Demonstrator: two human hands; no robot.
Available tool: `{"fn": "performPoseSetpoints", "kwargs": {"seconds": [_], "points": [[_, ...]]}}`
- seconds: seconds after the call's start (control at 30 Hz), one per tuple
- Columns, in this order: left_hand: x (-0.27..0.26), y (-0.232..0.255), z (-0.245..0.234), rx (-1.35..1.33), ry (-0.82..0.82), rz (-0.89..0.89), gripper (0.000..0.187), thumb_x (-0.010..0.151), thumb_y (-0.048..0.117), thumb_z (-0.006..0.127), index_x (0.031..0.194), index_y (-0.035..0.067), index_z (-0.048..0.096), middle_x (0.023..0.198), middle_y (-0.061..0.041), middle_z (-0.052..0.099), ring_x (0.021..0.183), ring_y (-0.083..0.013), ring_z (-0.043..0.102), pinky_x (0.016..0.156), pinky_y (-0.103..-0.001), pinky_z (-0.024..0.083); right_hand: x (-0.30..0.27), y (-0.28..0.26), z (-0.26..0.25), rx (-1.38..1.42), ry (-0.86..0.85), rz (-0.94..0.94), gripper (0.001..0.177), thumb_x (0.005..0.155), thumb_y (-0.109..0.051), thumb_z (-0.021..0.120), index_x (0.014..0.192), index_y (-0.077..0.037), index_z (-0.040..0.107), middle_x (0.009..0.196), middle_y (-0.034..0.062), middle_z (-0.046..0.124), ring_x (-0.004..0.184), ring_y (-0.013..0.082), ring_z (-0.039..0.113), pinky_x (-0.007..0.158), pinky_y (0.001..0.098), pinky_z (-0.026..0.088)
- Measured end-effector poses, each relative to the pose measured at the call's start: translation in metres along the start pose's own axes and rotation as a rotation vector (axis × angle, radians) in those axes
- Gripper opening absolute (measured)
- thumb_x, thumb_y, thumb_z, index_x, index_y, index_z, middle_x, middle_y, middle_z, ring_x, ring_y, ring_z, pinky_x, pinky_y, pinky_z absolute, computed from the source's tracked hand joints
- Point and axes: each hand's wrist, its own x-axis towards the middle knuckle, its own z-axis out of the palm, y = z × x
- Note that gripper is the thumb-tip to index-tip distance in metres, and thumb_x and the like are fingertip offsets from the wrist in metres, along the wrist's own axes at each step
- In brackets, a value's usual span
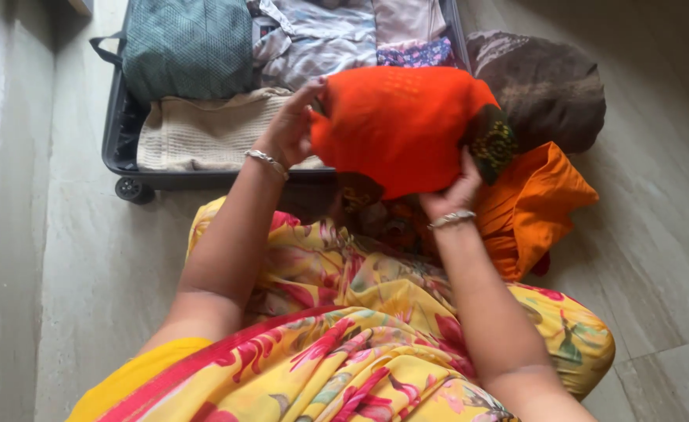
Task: Packing and organizing various clothes and a towel into a black suitcase.
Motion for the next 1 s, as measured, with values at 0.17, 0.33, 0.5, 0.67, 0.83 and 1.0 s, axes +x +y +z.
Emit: {"fn": "performPoseSetpoints", "kwargs": {"seconds": [0.17,0.33,0.5,0.67,0.83,1.0], "points": [[-0.014,0.032,-0.031,0.212,0.168,0.201,0.119,0.075,0.028,0.081,0.158,0.031,-0.004,0.146,-0.011,0.046,0.123,-0.0247,0.06,0.085,-0.048,0.062,0.061,0.067,0.025,0.182,-0.083,-0.031,0.047,0.096,-0.034,0.061,0.138,-0.011,0.061,0.142,0.0096,0.063,0.135,0.0339,0.055,0.12,0.0553,0.038],[0.004,0.035,-0.096,0.305,0.422,0.331,0.117,0.079,0.03,0.084,0.161,0.03,0.001,0.152,-0.012,0.035,0.135,-0.0248,0.049,0.096,-0.048,0.057,0.119,0.106,0.05,0.26,-0.169,0.016,0.049,0.095,-0.035,0.058,0.137,-0.01,0.061,0.143,0.0116,0.062,0.136,0.0352,0.054,0.12,0.0561,0.036],[0.02,0.018,-0.099,0.968,1.009,0.908,0.05,0.093,0.043,0.07,0.131,0.011,0.063,0.131,-0.018,0.058,0.115,-0.0285,0.06,0.091,-0.04,0.057,0.163,0.123,0.072,0.337,-0.242,0.021,0.05,0.097,-0.035,0.057,0.139,-0.007,0.06,0.145,0.0142,0.06,0.137,0.0368,0.052,0.122,0.0561,0.035],[0.019,0.017,-0.075,0.304,0.284,-0.15,0.112,0.074,0.089,0.038,0.121,-0.008,0.069,0.124,-0.028,0.07,0.108,-0.0365,0.07,0.084,-0.052,0.058,0.174,0.145,0.054,0.372,-0.233,-0.013,0.05,0.099,-0.035,0.059,0.14,-0.006,0.059,0.145,0.0149,0.06,0.139,0.0366,0.051,0.124,0.0562,0.034],[0.031,0.016,-0.063,-0.075,0.361,0.114,0.087,0.076,0.068,0.058,0.142,0.011,0.049,0.135,-0.013,0.061,0.12,-0.0327,0.062,0.096,-0.061,0.048,0.162,0.16,0.027,0.42,-0.09,0.07,0.047,0.094,-0.034,0.057,0.133,-0.009,0.062,0.141,0.0138,0.061,0.135,0.0372,0.051,0.119,0.0578,0.034],[0.068,0.002,-0.142,-0.245,0.517,0.442,0.084,0.078,0.027,0.085,0.149,0.003,0.049,0.139,-0.015,0.063,0.122,-0.0291,0.064,0.106,-0.05,0.052,0.144,0.159,0.012,0.384,0.025,0.136,0.041,0.097,-0.028,0.051,0.134,-0.011,0.058,0.146,0.0122,0.057,0.139,0.035,0.05,0.121,0.0573,0.034]]}}
